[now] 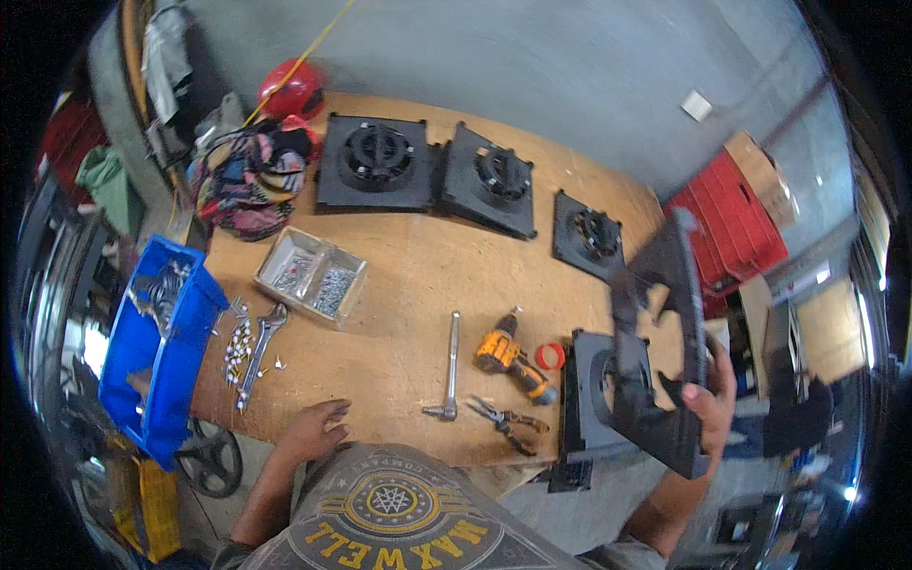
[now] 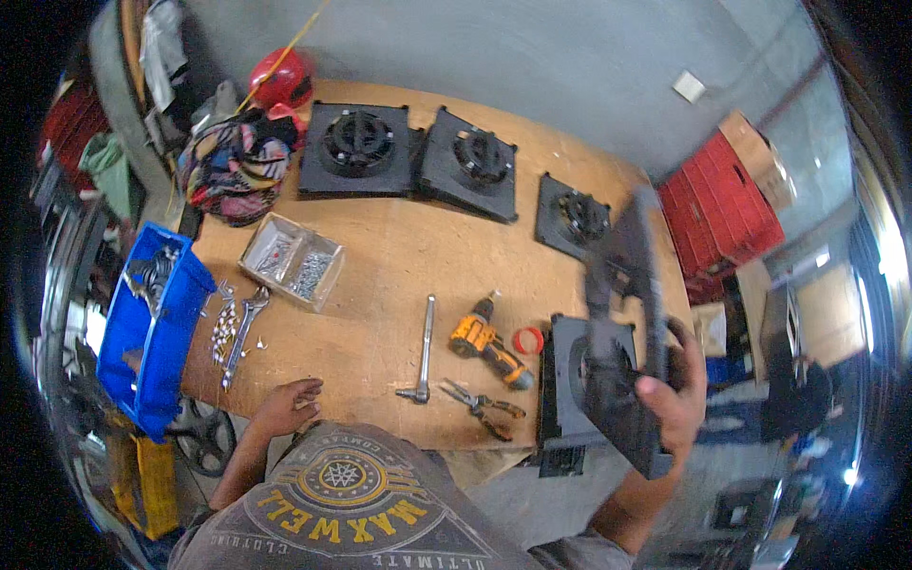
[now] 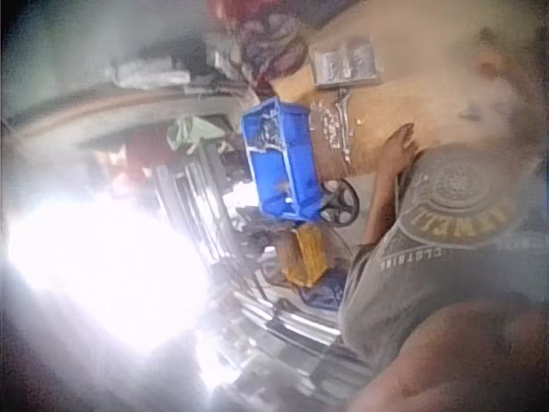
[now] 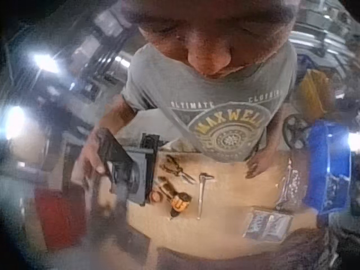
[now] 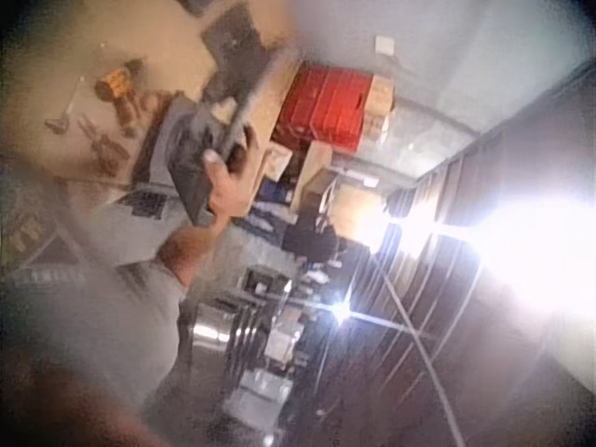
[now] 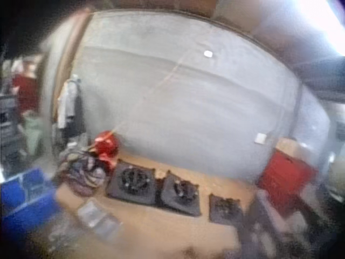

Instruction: The person assembles multiple black fan housings on a wooden workbench. They use a cordless drill to fasten screws and a socket wrench to tighten bolts, repeatedly flipping the housings to access different sides. The person handles fan blades, housings, and fasteners throughout the process.

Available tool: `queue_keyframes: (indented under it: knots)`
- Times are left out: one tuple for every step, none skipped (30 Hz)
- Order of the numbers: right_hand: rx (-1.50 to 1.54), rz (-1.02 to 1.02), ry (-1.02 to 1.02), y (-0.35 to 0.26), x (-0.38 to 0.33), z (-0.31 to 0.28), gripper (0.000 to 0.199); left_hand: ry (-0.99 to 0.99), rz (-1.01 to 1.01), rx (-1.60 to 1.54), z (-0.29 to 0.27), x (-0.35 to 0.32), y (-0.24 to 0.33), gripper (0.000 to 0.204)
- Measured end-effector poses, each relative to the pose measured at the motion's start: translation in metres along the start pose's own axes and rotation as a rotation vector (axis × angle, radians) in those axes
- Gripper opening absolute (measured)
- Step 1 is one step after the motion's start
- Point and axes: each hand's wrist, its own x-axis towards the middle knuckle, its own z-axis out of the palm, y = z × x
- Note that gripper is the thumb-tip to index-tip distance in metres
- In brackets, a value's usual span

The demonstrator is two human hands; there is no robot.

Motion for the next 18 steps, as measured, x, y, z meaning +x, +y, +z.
queue_keyframes:
  knots:
    - [0.055,0.012,-0.022,-0.003,-0.010,0.021,0.095,-0.007,0.037,-0.100,-0.001,0.007,0.013,0.051]
    - [0.112,0.010,-0.049,-0.003,-0.023,0.042,0.097,-0.010,0.064,-0.203,-0.002,0.014,0.026,0.050]
    - [0.196,0.000,-0.053,0.005,-0.031,0.069,0.096,-0.033,0.127,-0.251,-0.004,0.020,0.040,0.050]
    - [0.283,-0.015,-0.070,0.015,-0.033,0.098,0.094,-0.048,0.178,-0.303,-0.008,0.024,0.053,0.051]
    - [0.307,0.035,-0.122,0.022,-0.037,0.122,0.090,-0.048,0.258,-0.364,-0.012,0.026,0.065,0.051]
    - [0.334,0.084,-0.179,0.031,-0.042,0.145,0.085,-0.058,0.236,-0.408,-0.015,0.028,0.076,0.053]
    - [0.342,0.117,-0.193,0.041,-0.043,0.171,0.078,-0.059,0.247,-0.463,-0.019,0.031,0.087,0.055]
    - [0.313,0.177,-0.178,0.050,-0.046,0.196,0.070,-0.069,0.249,-0.522,-0.024,0.032,0.096,0.057]
    - [0.407,0.205,-0.195,0.058,-0.053,0.223,0.063,-0.057,0.261,-0.570,-0.029,0.033,0.102,0.058]
    - [0.450,0.288,-0.174,0.064,-0.061,0.249,0.056,-0.049,0.264,-0.623,-0.033,0.032,0.107,0.059]
    - [0.428,0.243,-0.205,0.069,-0.068,0.271,0.049,-0.040,0.257,-0.689,-0.036,0.030,0.109,0.060]
    - [0.368,0.276,-0.204,0.073,-0.077,0.291,0.043,-0.028,0.240,-0.716,-0.040,0.027,0.109,0.061]
    - [0.516,0.344,-0.242,0.075,-0.090,0.311,0.037,-0.016,0.217,-0.753,-0.044,0.024,0.108,0.061]
    - [0.561,0.268,-0.329,0.077,-0.103,0.322,0.033,-0.005,0.192,-0.788,-0.048,0.019,0.106,0.062]
    - [0.423,0.171,-0.365,0.078,-0.116,0.340,0.032,0.042,0.138,-0.685,-0.052,0.009,0.101,0.068]
    - [0.278,0.117,-0.396,0.078,-0.128,0.353,0.031,0.055,0.140,-0.631,-0.062,0.004,0.096,0.070]
    - [0.229,0.028,-0.453,0.079,-0.139,0.358,0.031,0.057,0.147,-0.576,-0.075,-0.001,0.089,0.072]
    - [0.195,-0.082,-0.470,0.080,-0.144,0.363,0.033,0.061,0.152,-0.520,-0.087,-0.005,0.083,0.074]
